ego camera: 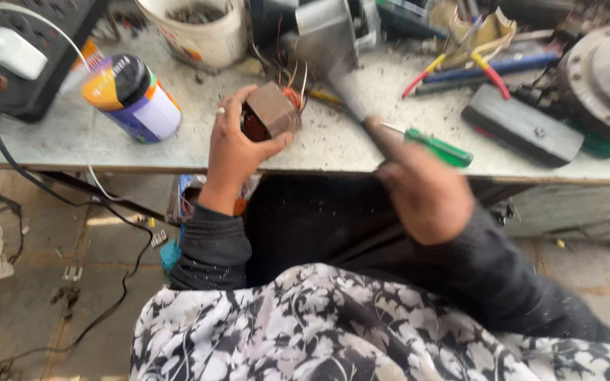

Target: The person works on a cylindrical electrical component with copper windings, using a screwdriver to pry and adjust the internal coils. They also use a hammer to tap the component and manipulate the wires with their hands.

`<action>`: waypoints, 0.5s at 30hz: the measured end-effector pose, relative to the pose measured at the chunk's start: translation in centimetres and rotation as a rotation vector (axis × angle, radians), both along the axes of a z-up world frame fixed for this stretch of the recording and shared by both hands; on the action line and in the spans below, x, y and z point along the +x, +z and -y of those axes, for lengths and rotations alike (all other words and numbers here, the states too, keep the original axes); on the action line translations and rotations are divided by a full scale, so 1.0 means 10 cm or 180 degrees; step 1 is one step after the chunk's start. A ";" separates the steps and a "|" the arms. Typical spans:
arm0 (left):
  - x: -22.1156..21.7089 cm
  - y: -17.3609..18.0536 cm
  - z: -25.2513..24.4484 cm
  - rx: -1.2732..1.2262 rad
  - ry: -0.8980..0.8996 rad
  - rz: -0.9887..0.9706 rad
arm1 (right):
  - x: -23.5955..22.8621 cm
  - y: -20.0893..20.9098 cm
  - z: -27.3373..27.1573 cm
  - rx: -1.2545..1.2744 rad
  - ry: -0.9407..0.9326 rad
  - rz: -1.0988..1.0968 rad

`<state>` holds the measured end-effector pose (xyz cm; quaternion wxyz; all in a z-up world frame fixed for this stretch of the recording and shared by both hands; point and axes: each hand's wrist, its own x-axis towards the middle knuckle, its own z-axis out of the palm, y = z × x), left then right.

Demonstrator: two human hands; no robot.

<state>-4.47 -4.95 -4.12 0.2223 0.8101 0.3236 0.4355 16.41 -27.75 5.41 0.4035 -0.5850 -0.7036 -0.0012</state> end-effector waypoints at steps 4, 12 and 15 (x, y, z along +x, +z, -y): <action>-0.01 -0.07 0.00 0.0050 -0.0005 0.0019 | -0.02 -0.09 0.01 0.0033 -0.0747 -0.0636; -0.01 -0.01 -0.03 0.0054 0.0008 -0.0040 | -0.08 0.22 -0.10 -0.0463 -0.0153 -0.0033; -0.05 -0.10 -0.03 -0.0091 -0.0027 -0.0084 | -0.11 0.12 -0.12 -0.0776 -0.0218 -0.0271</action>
